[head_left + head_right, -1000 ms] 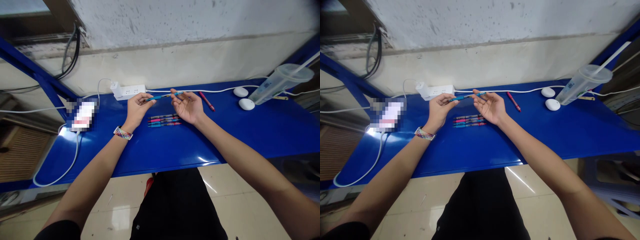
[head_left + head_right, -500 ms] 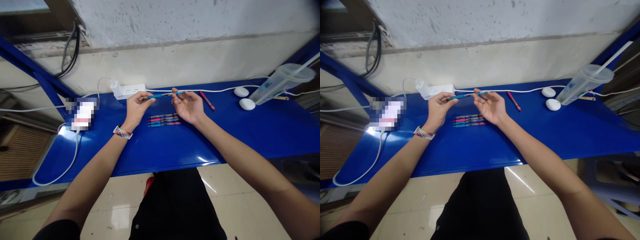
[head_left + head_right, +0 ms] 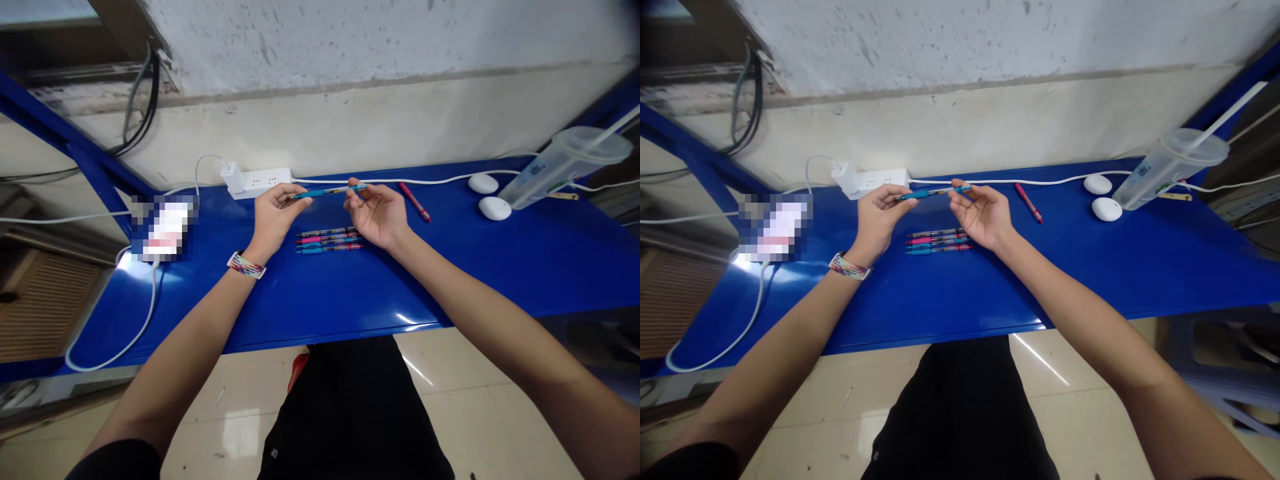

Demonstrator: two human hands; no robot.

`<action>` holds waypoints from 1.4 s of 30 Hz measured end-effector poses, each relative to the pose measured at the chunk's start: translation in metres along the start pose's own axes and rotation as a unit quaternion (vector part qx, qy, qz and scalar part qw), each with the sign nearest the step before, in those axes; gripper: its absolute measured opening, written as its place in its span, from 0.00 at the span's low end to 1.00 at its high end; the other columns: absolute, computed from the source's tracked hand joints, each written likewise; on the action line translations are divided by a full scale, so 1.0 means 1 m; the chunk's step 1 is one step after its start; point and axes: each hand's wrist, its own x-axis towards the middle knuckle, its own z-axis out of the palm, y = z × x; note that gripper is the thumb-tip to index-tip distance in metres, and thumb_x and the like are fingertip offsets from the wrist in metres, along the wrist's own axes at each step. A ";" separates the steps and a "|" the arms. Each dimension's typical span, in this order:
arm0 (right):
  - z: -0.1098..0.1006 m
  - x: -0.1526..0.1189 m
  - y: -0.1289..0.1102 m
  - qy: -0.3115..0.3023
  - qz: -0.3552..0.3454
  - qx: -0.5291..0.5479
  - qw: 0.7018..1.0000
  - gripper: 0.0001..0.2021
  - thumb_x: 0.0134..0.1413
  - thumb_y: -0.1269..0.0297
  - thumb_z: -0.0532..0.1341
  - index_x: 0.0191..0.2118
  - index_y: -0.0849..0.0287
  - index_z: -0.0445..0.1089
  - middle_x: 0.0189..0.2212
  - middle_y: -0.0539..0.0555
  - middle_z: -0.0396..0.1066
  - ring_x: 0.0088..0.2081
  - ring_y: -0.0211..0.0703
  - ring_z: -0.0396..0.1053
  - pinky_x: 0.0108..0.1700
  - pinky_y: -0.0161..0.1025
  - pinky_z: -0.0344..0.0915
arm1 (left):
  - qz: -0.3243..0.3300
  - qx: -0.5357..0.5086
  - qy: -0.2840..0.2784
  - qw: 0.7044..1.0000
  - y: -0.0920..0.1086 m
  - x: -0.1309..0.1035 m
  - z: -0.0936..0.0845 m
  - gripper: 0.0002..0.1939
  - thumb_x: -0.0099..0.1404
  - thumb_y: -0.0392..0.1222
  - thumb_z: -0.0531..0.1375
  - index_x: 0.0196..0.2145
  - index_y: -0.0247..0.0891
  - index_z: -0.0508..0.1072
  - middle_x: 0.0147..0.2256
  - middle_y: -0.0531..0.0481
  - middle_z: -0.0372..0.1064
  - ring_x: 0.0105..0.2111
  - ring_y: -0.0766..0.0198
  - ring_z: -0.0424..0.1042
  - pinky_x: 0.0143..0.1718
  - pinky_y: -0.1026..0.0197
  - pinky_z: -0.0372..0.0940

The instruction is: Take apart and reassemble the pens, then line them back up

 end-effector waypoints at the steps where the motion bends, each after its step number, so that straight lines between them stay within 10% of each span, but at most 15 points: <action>1: -0.001 0.000 0.000 -0.007 -0.002 -0.004 1.000 0.14 0.66 0.64 0.61 0.53 0.60 0.78 0.38 0.57 0.84 0.42 0.45 0.84 0.44 0.39 0.86 | 0.000 0.003 0.000 1.000 0.000 0.000 0.000 0.11 0.59 0.43 0.78 0.39 0.43 0.84 0.42 0.47 0.85 0.43 0.57 0.83 0.49 0.53 0.79; 42: -0.001 0.001 0.005 0.013 -0.063 -0.069 0.996 0.13 0.59 0.58 0.67 0.47 0.57 0.79 0.41 0.57 0.85 0.47 0.50 0.84 0.46 0.42 0.86 | 0.001 -0.009 -0.015 1.000 -0.003 0.000 0.001 0.11 0.59 0.42 0.78 0.39 0.42 0.85 0.38 0.48 0.84 0.39 0.59 0.83 0.44 0.55 0.79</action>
